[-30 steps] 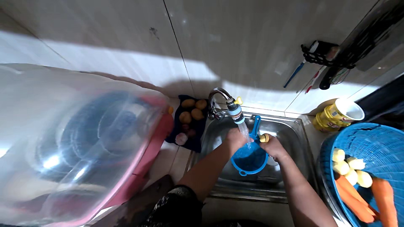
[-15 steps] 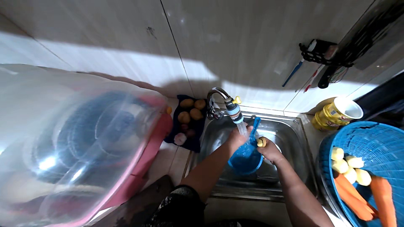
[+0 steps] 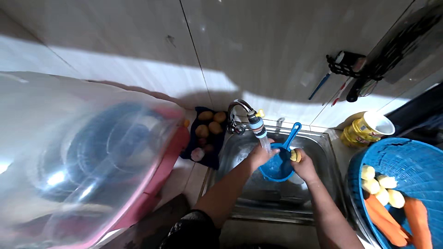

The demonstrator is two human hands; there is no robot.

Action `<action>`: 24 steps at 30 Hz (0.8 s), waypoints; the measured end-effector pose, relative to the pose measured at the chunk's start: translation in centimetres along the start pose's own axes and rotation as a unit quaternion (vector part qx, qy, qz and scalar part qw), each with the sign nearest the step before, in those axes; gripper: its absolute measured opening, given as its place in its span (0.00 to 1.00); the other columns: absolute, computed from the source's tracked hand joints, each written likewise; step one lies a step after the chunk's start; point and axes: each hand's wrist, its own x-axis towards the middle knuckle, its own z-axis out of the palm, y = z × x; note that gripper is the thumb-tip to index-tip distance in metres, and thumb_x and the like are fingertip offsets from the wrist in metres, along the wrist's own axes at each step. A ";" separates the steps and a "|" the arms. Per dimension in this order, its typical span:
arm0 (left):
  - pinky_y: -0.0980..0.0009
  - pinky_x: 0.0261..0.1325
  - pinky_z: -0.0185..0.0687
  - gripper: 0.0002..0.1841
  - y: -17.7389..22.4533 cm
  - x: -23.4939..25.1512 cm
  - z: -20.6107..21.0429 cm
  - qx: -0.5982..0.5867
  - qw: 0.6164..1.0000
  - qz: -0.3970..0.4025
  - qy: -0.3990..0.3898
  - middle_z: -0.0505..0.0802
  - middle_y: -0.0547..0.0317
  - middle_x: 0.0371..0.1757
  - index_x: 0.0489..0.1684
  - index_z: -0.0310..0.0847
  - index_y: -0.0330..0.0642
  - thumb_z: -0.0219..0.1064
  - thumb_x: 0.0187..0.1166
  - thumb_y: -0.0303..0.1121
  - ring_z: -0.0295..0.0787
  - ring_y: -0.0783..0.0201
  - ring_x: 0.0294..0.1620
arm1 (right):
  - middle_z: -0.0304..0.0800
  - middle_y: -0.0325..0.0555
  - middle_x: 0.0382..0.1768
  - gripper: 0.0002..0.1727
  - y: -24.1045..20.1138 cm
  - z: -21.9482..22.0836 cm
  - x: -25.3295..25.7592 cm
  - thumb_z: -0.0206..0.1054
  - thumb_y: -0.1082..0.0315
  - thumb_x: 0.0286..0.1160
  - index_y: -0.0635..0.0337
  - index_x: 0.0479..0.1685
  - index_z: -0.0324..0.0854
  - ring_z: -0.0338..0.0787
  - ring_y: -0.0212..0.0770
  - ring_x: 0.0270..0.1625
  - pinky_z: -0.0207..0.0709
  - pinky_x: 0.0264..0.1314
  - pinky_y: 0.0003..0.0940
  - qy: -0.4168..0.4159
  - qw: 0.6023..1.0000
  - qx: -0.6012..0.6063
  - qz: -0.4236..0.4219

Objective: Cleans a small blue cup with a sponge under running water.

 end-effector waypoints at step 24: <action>0.63 0.72 0.85 0.32 3.6 -5.6 -3.5 0.043 0.995 -0.088 -0.037 0.88 0.75 0.71 0.84 0.67 0.74 0.65 0.77 0.38 0.85 0.73 0.69 | 0.89 0.32 0.64 0.32 3.9 0.1 -4.6 0.86 0.58 0.58 0.43 0.68 0.82 0.87 0.31 0.67 0.84 0.71 0.33 0.036 0.988 0.142 -0.048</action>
